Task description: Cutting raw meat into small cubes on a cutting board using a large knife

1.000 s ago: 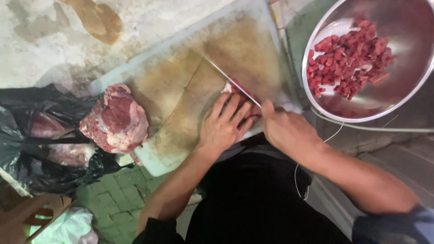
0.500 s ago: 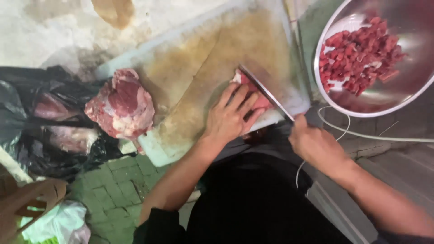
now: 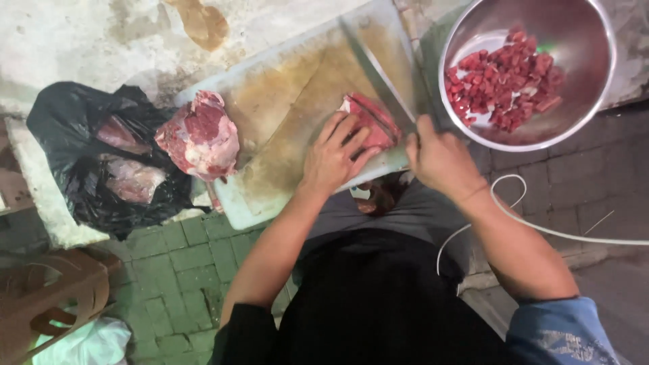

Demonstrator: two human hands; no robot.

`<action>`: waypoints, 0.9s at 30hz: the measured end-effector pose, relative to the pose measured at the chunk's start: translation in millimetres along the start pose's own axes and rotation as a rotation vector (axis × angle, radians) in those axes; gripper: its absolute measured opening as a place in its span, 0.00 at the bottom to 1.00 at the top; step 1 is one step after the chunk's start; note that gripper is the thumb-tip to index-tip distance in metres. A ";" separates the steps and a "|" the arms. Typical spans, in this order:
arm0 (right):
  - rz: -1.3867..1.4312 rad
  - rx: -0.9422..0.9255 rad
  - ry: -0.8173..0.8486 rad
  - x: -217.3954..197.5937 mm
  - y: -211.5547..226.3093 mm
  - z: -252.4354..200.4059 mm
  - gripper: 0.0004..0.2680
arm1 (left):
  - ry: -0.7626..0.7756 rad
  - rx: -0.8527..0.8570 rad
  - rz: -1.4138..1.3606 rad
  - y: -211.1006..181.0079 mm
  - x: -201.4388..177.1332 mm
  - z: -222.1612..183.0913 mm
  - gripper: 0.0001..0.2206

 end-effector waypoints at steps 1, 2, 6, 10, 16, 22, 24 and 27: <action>-0.001 -0.007 -0.054 -3.9 -6.4 -3.7 0.10 | -0.021 0.016 0.015 -0.2 0.8 0.4 0.14; 0.003 -0.008 -0.115 -7.0 -12.2 -8.2 0.09 | -0.040 0.042 0.028 0.6 1.3 1.2 0.14; 0.037 0.031 -0.112 -16.1 -4.2 -27.0 0.10 | -0.049 0.049 0.034 -5.6 -1.8 -1.4 0.14; -0.006 0.055 0.024 -5.2 7.1 -40.6 0.10 | -0.044 0.057 0.066 -5.5 1.5 -5.7 0.12; -0.065 0.098 0.158 17.4 -0.1 -47.2 0.09 | -0.014 0.034 0.067 -3.9 1.2 -3.0 0.12; -0.127 0.109 0.189 9.0 8.0 -60.3 0.07 | 0.019 0.025 0.020 1.1 4.5 2.6 0.13; -0.152 0.112 0.211 14.7 6.2 -62.1 0.07 | 0.033 0.022 0.008 3.2 6.3 1.1 0.13; -0.245 0.075 0.198 26.2 2.7 -62.5 0.05 | 0.076 0.005 0.013 4.3 4.6 4.2 0.14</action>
Point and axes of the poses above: each hand's wrist, its own z-axis towards the middle knuckle, its own x-axis out of the palm, y = z × x, the point moved 8 cm from there along z, towards the middle knuckle, and after that the axes turned 14 degrees about y, right-handed, at the moved point
